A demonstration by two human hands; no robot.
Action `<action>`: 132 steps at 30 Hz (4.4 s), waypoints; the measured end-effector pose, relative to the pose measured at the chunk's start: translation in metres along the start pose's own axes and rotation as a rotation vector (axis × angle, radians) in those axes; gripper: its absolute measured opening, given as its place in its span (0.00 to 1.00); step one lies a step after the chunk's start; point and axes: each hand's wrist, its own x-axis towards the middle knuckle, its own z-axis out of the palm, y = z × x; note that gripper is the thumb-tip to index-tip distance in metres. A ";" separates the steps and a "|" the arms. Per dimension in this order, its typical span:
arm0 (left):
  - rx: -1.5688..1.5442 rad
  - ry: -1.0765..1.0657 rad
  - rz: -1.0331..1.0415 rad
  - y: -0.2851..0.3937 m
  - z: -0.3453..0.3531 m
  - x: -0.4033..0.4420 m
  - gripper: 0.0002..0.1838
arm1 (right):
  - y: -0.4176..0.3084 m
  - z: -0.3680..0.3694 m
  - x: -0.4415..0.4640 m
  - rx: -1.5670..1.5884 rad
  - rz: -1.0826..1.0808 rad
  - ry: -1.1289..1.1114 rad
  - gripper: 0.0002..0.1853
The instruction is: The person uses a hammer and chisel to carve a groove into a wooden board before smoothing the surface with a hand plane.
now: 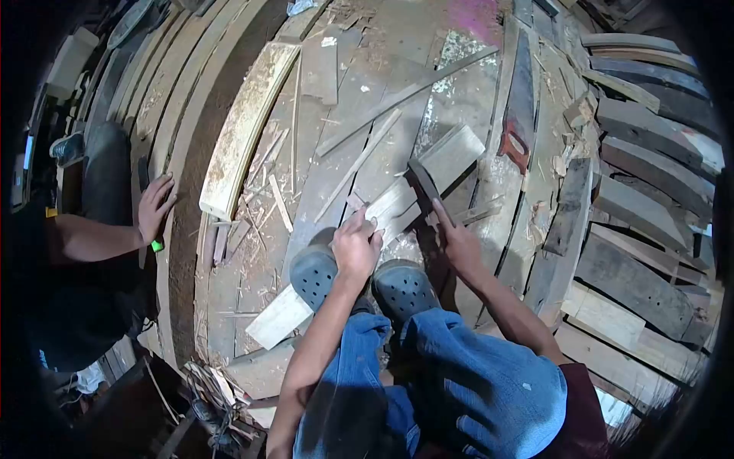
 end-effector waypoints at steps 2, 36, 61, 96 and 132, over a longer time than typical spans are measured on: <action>0.012 0.007 0.006 0.001 -0.001 -0.001 0.13 | -0.013 0.015 -0.021 -0.010 -0.113 -0.061 0.46; -0.022 -0.045 -0.056 0.003 -0.007 0.007 0.12 | -0.042 0.043 -0.028 -0.079 -0.198 0.148 0.42; -0.002 -0.119 -0.156 0.015 -0.014 0.006 0.09 | -0.002 0.045 -0.033 -0.078 -0.172 -0.132 0.41; 0.036 -0.065 -0.057 0.005 -0.004 0.002 0.11 | -0.027 -0.002 -0.021 -0.106 -0.063 -0.197 0.46; -0.006 -0.013 -0.026 0.002 -0.001 0.001 0.11 | -0.019 -0.017 -0.022 -0.245 -0.144 -0.166 0.45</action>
